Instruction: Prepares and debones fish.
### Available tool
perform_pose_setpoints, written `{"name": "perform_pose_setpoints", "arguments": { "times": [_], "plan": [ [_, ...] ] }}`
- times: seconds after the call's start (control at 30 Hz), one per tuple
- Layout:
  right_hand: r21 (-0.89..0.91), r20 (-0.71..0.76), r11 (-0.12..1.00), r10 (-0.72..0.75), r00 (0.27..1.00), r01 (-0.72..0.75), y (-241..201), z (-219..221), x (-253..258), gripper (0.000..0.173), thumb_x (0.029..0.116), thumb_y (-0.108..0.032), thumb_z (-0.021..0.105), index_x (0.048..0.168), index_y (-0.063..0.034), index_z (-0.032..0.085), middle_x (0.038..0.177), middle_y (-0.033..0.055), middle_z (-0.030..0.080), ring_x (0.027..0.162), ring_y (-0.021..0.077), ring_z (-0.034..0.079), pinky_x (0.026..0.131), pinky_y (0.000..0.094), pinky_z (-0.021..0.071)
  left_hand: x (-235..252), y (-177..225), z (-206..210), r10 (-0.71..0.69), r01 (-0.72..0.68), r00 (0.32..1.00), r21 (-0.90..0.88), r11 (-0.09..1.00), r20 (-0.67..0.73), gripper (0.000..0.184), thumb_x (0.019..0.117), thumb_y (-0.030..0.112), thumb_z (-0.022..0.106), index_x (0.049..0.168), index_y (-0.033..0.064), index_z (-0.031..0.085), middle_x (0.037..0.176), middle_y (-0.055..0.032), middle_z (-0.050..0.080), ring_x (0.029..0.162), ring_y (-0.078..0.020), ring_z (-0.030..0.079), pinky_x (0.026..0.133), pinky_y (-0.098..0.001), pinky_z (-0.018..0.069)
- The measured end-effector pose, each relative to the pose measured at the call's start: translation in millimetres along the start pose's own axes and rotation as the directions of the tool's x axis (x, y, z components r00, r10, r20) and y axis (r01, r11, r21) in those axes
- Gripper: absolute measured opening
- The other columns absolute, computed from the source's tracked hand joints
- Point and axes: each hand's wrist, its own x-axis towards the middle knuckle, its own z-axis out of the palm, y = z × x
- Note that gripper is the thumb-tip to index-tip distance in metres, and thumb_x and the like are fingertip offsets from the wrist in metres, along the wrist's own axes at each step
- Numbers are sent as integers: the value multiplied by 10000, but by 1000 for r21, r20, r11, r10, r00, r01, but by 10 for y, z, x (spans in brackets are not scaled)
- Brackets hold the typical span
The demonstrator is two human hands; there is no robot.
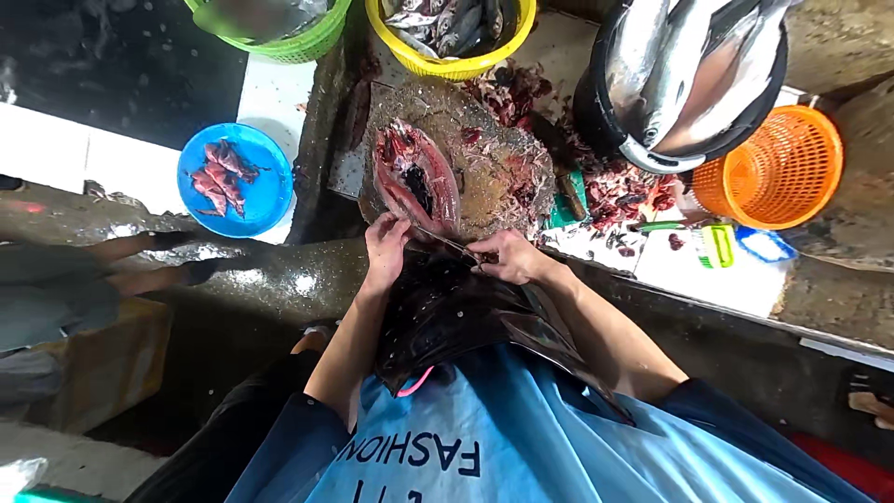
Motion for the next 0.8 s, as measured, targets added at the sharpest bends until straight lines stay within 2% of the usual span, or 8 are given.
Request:
{"name": "perform_pose_setpoints", "arguments": {
  "times": [0.1, 0.23, 0.37, 0.47, 0.6, 0.67, 0.73, 0.8],
  "plan": [
    [-74, 26, 997, 14, 1000, -12, -5, -31, -54, 315, 849, -213, 753, 1162, -211, 781, 971, 4, 755, 886, 180, 685, 868, 533, 507, -14, -26, -4, -7, 7, 1000, -12, 1000, -16, 128, 938, 2, 612, 1065, 8, 625, 925, -75, 687, 832, -173, 679, 767, -376, 597],
    [-87, 47, 996, 6, 999, -2, 41, -32, -138, 315, 846, -174, 747, 1159, -190, 783, 971, 15, 760, 884, 179, 693, 849, 519, 521, -32, -40, -22, -34, 32, 999, -69, 997, -28, 119, 941, 0, 609, 1057, 19, 628, 935, -71, 684, 845, -170, 675, 782, -377, 594],
    [-84, 95, 996, 7, 995, 1, 92, -51, -233, 312, 860, -192, 753, 1170, -161, 775, 1007, 42, 760, 948, 198, 693, 952, 535, 489, -109, 5, -45, -56, 54, 998, -59, 997, -30, 148, 948, 37, 619, 1094, 53, 628, 989, -63, 684, 895, -175, 676, 826, -390, 589],
    [-40, 66, 999, 14, 998, -11, 82, -150, -343, 319, 818, -248, 751, 1128, -183, 786, 960, 8, 756, 876, 150, 692, 834, 476, 546, -56, -32, -18, -79, 70, 995, -134, 989, -62, 147, 925, -20, 618, 1065, 25, 623, 949, -77, 690, 864, -190, 685, 808, -400, 598],
    [-152, 255, 983, 139, 957, -102, 6, -317, -455, 228, 827, -235, 765, 1050, -199, 799, 930, 23, 758, 901, 215, 705, 841, 560, 537, -42, -31, -23, -100, 83, 990, -164, 983, -96, 239, 861, -70, 651, 1088, 1, 625, 977, -107, 693, 887, -213, 685, 812, -407, 596],
    [-83, 188, 991, 118, 975, -103, 25, -330, -534, 272, 845, -257, 754, 1102, -174, 788, 958, 31, 756, 911, 210, 697, 875, 546, 532, -25, -5, -39, -104, 90, 991, -159, 983, -81, 272, 849, -72, 656, 1108, 2, 624, 985, -110, 696, 890, -213, 688, 803, -402, 599],
    [86, -51, 996, 8, 999, -3, 67, -233, -575, 326, 824, -298, 737, 1110, -146, 770, 873, -6, 718, 752, 121, 653, 722, 408, 565, -32, 3, -48, -119, 109, 992, -163, 981, -49, 271, 852, -67, 649, 1110, 11, 617, 981, -104, 693, 888, -208, 685, 804, -398, 598],
    [153, -159, 986, -40, 987, 65, 20, -141, -497, 345, 812, -307, 736, 1111, -138, 767, 831, -30, 693, 681, 79, 609, 638, 350, 543, -54, 6, -22, -127, 120, 991, -147, 982, -35, 214, 883, -31, 629, 1090, 22, 614, 971, -95, 687, 880, -207, 685, 812, -402, 598]
  ]
}}
